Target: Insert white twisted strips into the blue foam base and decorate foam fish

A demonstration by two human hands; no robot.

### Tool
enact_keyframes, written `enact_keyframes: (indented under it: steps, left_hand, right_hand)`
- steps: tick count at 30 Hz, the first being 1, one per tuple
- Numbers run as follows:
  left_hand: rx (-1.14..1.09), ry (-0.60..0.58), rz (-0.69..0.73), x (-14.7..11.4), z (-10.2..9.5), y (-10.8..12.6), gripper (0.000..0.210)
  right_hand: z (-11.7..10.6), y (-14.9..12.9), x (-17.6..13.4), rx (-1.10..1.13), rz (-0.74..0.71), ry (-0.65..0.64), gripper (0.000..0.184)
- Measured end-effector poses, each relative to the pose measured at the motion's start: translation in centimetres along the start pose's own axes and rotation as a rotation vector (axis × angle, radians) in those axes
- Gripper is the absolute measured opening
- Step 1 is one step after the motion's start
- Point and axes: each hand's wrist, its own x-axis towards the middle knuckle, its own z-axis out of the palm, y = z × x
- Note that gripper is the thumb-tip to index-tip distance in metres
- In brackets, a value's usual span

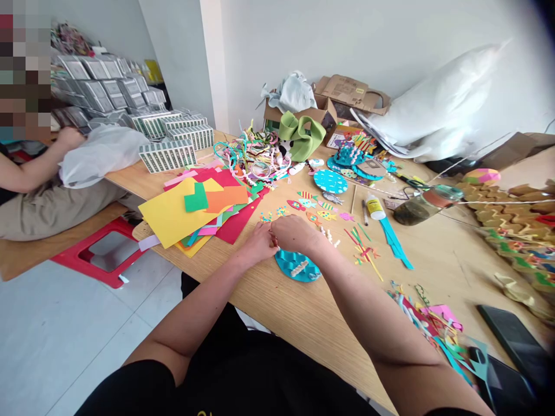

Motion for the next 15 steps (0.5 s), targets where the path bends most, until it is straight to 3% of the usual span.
enact_keyframes:
  steps: [10, 15]
  left_hand:
    - [0.036, -0.032, 0.055, -0.4, -0.4, -0.2, 0.005]
    - [0.037, -0.043, 0.027, -0.5, -0.9, 0.1, 0.001]
  right_hand:
    - [0.8, 2.6, -0.5, 0.128, 0.009, -0.051, 0.027]
    - [0.9, 4.9, -2.1, 0.261, 0.066, 0.042, 0.033]
